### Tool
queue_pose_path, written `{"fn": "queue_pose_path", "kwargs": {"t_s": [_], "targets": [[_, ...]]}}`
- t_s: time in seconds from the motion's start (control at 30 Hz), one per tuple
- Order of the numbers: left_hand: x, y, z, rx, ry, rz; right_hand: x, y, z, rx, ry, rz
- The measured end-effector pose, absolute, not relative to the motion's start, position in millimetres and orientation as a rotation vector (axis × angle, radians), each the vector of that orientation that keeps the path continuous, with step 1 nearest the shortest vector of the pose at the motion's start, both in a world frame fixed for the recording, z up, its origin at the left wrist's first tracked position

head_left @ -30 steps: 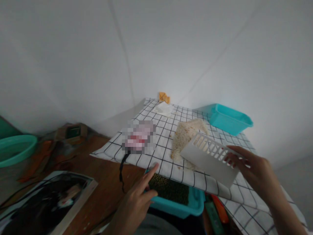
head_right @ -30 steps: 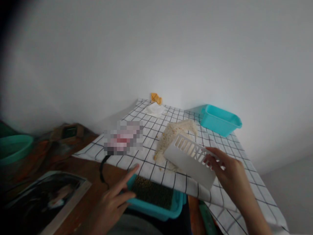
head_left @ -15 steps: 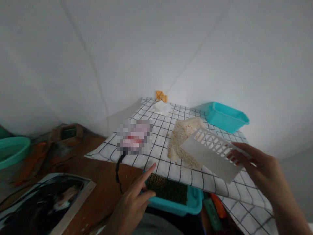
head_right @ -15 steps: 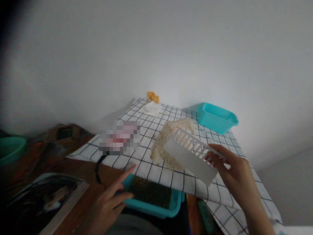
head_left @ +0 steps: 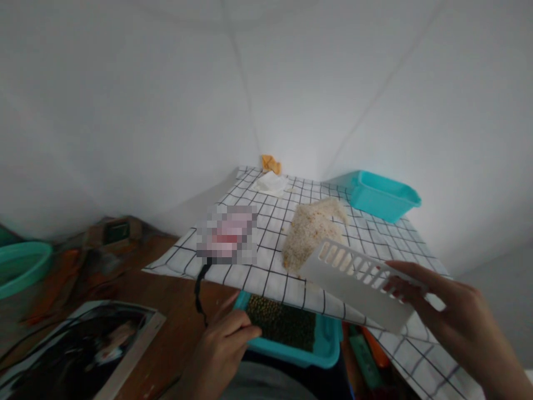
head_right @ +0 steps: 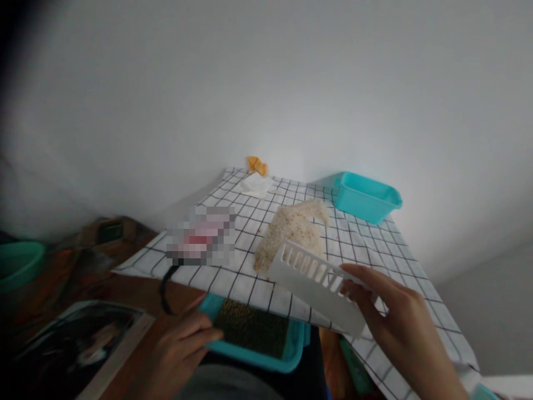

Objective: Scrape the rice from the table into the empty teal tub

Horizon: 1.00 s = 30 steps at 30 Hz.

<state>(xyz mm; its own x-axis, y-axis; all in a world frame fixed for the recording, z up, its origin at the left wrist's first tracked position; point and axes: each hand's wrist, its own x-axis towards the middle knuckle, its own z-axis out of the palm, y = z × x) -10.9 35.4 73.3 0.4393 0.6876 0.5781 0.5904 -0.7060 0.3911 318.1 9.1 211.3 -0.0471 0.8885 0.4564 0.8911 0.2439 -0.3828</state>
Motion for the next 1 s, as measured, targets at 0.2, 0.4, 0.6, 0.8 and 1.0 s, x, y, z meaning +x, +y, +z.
{"fn": "queue_pose_path", "kwargs": {"t_s": [0.2, 0.4, 0.6, 0.8, 1.0], "targets": [[-16.1, 34.3, 65.4, 2.359, 1.176, 1.100, 317.9, 8.1, 211.2, -1.646, -1.921, -0.040], [-14.6, 34.2, 70.7, 2.365, 1.159, 1.153, 308.0, 7.1, 213.2, -1.587, -2.009, -0.046], [-16.2, 31.2, 69.8, 2.364, 1.159, 1.126, 301.1, 5.5, 215.1, -1.557, -2.046, -0.035], [-17.1, 31.1, 66.9, 2.317, 1.142, 1.064, 294.0, 1.6, 217.0, -1.556, -2.039, 0.069], [-17.4, 29.9, 65.3, 2.284, 1.138, 1.055, 318.3, -1.8, 206.8, -1.630, -1.736, 0.196]]}}
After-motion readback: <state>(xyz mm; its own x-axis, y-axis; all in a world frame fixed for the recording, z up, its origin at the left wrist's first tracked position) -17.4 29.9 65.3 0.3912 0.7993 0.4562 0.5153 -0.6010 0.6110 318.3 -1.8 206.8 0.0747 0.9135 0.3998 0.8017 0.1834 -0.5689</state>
